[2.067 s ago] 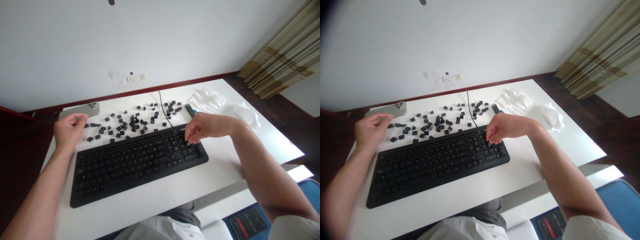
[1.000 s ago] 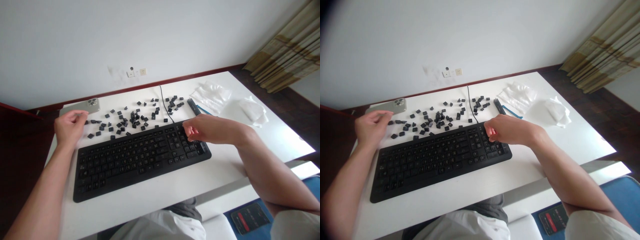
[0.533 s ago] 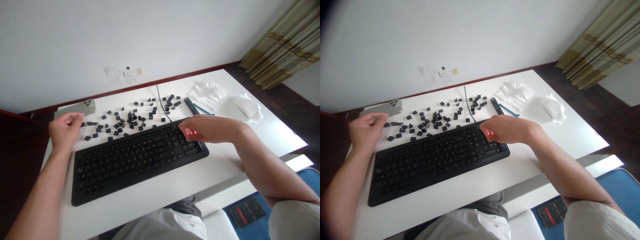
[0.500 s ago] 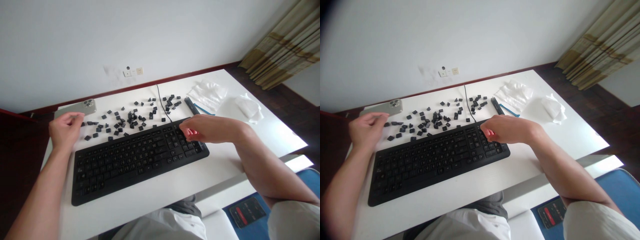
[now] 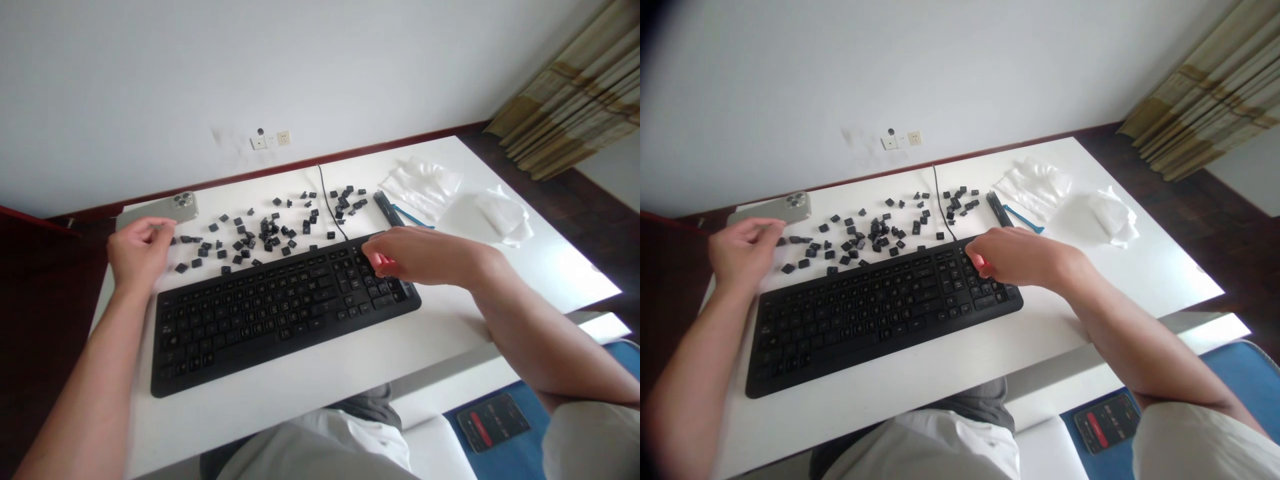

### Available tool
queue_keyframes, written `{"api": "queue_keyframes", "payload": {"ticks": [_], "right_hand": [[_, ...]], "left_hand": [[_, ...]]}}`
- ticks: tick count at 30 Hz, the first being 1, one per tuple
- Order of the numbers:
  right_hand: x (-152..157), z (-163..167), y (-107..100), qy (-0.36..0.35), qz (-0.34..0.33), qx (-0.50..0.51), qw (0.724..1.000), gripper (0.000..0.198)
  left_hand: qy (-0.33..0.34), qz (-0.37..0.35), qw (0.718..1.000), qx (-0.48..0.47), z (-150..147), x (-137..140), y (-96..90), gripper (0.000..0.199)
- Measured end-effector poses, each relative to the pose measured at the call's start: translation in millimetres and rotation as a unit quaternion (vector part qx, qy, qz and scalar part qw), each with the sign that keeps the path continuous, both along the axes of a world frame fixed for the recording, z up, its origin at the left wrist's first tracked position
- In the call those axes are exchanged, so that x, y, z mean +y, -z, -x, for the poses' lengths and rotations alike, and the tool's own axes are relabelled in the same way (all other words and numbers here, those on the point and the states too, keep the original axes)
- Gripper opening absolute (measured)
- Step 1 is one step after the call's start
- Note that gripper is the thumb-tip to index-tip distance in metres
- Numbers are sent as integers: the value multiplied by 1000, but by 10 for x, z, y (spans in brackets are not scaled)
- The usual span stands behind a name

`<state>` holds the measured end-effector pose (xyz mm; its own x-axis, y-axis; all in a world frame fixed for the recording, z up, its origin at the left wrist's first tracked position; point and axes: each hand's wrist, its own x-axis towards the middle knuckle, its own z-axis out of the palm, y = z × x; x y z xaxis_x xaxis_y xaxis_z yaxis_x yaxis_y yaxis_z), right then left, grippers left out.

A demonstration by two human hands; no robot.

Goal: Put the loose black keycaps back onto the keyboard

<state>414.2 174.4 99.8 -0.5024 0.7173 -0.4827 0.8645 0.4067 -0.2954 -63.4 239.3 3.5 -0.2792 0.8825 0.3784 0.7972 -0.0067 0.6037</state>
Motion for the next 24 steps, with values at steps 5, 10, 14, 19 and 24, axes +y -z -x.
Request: {"api": "queue_keyframes", "payload": {"ticks": [5,10,14,19,24], "right_hand": [[114,-109,54,-10,59,62,996,6],[372,-263,142,79,-59,198,975,24],[533,-338,298,210,-204,235,927,33],[594,-312,433,249,-231,261,903,39],[559,-199,495,225,-220,295,902,38]], "left_hand": [[-3,7,1000,5,19,7,6,34],[-2,7,1000,-17,34,27,15,34],[2,14,1000,-25,46,24,18,35],[12,38,998,-38,50,7,-5,34],[12,45,998,-39,13,-12,-48,35]]}}
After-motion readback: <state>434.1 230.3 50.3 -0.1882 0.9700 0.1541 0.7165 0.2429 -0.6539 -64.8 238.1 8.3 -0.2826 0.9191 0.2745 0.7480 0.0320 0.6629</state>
